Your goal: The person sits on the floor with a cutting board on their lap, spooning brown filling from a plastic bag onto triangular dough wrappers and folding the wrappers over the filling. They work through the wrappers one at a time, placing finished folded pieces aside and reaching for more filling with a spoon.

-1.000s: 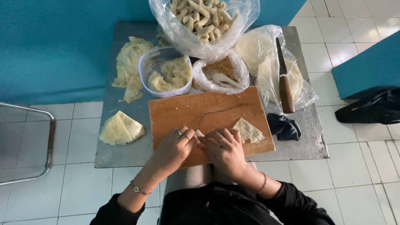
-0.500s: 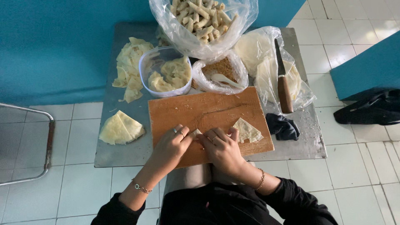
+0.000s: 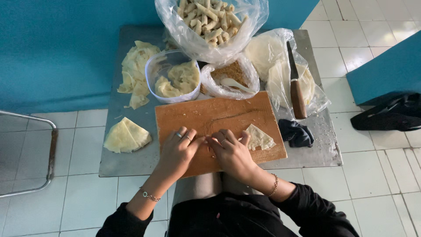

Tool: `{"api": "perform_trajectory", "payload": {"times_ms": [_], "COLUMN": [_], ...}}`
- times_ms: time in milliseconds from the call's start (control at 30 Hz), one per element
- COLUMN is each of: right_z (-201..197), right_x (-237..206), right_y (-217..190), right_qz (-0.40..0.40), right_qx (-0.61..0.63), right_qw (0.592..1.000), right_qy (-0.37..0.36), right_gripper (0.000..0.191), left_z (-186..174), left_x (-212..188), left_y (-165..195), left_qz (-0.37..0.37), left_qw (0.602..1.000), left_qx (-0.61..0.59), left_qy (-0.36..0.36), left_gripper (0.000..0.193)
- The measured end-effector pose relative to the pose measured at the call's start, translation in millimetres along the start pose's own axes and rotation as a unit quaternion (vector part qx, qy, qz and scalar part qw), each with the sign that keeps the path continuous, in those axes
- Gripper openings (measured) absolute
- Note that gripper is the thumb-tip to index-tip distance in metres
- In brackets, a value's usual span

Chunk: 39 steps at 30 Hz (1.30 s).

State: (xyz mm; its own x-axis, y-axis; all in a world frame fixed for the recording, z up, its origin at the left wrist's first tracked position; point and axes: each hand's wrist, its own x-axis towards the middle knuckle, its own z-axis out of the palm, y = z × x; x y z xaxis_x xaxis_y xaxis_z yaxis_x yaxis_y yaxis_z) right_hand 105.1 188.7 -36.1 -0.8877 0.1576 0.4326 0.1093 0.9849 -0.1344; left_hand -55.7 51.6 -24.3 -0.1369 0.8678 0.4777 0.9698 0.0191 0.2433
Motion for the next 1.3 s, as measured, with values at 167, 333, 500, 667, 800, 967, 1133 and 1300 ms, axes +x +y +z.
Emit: {"api": "perform_trajectory", "payload": {"times_ms": [167, 333, 500, 667, 800, 967, 1133, 1300], "right_z": [-1, -1, -8, -18, -15, -19, -60, -108], "right_x": [-5, 0, 11, 17, 22, 33, 59, 83], "right_y": [-2, 1, 9, 16, 18, 22, 40, 42], "right_qz": [0.022, 0.026, 0.029, 0.029, 0.044, 0.047, 0.038, 0.056], "right_qx": [-0.017, -0.017, 0.002, 0.057, 0.057, 0.052, 0.181, 0.163], "right_qw": [0.999, 0.999, 0.998, 0.998, 0.997, 0.995, 0.982, 0.963], "right_qy": [0.016, -0.019, -0.052, -0.023, -0.038, -0.066, -0.031, 0.209], "right_gripper": [0.034, 0.040, 0.033, 0.026, 0.029, 0.024, 0.032, 0.020], "left_z": [6, 1, 1, 1, -4, -12, -9, 10], "left_x": [4, 5, 5, 8, 13, 12, 3, -3], "left_y": [-1, -4, 2, 1, -1, 4, 12, 35], "left_qz": [0.035, 0.019, -0.003, 0.006, 0.010, -0.042, -0.139, -0.200], "left_qw": [0.998, 0.998, 0.999, 0.999, 0.999, 0.999, 0.972, 0.953], "left_qx": [0.055, 0.054, 0.041, 0.039, 0.047, 0.008, -0.114, -0.174], "left_qy": [-0.005, 0.017, -0.012, -0.006, 0.007, 0.025, 0.154, 0.146], "left_gripper": [0.023, 0.025, 0.019, 0.025, 0.030, 0.029, 0.014, 0.018]}}
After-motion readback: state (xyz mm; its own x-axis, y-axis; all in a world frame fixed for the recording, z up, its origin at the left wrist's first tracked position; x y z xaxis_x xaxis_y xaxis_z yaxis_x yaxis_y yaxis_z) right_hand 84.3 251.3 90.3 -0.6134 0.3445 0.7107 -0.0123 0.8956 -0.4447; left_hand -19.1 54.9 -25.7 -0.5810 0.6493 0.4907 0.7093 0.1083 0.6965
